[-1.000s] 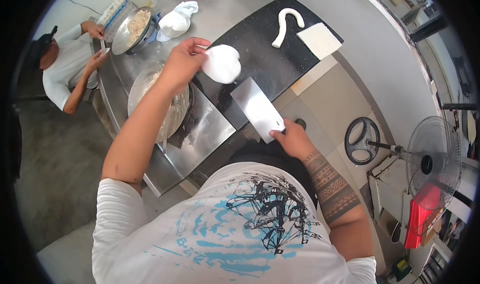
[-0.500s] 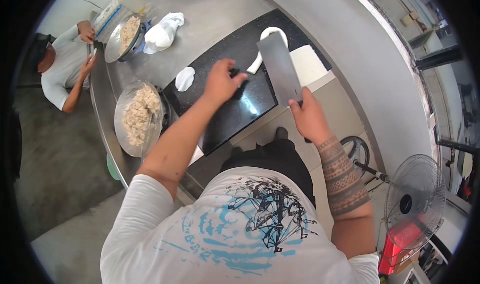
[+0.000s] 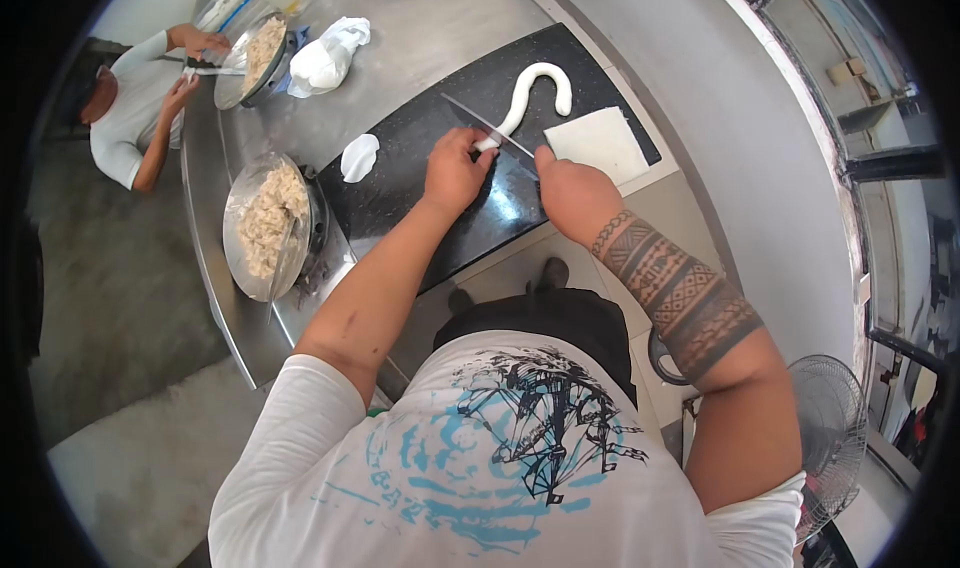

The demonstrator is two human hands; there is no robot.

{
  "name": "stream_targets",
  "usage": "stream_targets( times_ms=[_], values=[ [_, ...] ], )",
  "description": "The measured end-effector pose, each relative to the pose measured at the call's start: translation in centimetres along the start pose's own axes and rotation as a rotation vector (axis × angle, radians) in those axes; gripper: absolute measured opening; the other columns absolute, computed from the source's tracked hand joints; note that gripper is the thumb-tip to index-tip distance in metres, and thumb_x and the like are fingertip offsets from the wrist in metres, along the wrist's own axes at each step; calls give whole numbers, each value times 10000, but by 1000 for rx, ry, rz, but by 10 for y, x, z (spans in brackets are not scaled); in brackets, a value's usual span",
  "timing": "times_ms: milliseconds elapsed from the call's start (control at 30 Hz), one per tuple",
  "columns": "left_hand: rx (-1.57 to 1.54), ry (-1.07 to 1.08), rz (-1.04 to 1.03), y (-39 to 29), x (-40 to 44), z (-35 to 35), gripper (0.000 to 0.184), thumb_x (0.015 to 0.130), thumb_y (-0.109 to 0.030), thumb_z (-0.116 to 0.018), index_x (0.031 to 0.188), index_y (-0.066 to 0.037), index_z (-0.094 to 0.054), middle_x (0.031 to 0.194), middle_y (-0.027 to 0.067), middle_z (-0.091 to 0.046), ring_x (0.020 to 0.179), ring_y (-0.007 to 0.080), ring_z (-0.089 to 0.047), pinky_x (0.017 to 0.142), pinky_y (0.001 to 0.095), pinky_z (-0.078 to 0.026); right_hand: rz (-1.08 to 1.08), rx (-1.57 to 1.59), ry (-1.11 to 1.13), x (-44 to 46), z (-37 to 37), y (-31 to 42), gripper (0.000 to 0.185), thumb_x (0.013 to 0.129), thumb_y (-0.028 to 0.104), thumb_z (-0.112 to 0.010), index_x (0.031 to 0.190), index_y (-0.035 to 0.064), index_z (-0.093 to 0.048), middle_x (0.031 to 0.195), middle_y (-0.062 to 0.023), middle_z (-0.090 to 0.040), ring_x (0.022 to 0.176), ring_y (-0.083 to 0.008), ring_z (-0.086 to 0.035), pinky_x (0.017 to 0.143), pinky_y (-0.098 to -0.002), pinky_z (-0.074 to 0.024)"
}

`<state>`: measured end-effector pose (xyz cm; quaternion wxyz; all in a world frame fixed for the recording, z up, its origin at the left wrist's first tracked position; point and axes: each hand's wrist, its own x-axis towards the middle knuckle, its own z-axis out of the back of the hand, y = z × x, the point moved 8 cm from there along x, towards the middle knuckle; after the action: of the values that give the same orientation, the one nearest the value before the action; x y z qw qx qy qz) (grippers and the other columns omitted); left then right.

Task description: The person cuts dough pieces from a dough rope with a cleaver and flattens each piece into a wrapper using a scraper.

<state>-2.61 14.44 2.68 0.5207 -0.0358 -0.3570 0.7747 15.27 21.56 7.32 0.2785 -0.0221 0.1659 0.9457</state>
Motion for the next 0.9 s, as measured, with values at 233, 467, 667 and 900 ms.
stream_targets(
  times_ms=[233, 467, 667, 900],
  values=[
    [-119, -18, 110, 12, -32, 92, 228, 927, -89, -773, 1134, -16, -712, 1028, 121, -687, 841, 255, -720, 747, 357, -586, -121, 776, -328, -49, 52, -7, 239, 1137, 266, -511, 1200, 39, -543, 779, -108, -659, 624, -240, -666, 579, -390, -541],
    [-63, 411, -297, 27, -122, 133, 191, 919, -107, -787, 1081, -31, -720, 1044, 138, -689, 962, 362, -695, 855, 428, -580, -807, 1567, -230, -152, -159, -37, 328, 1133, 387, -545, 1216, 70, -548, 696, -10, -526, 492, -103, -492, 442, -283, -444],
    [25, 447, -521, 52, -154, 122, 167, 917, -117, -764, 1076, -68, -776, 1051, 91, -711, 1012, 316, -687, 852, 379, -563, -863, 1408, -217, -215, -193, 59, 316, 1104, 373, -622, 1133, 59, -597, 682, 13, -535, 497, -94, -498, 443, -276, -441],
    [250, 377, -638, -7, -128, 123, 678, 958, -627, -661, 1399, -114, -705, 1669, 233, -416, 1553, 510, -318, 1266, 691, -161, -1002, 1305, -194, -283, -211, 147, 279, 1090, 317, -658, 1114, 43, -607, 680, 10, -544, 488, -107, -504, 438, -283, -433]
  ],
)
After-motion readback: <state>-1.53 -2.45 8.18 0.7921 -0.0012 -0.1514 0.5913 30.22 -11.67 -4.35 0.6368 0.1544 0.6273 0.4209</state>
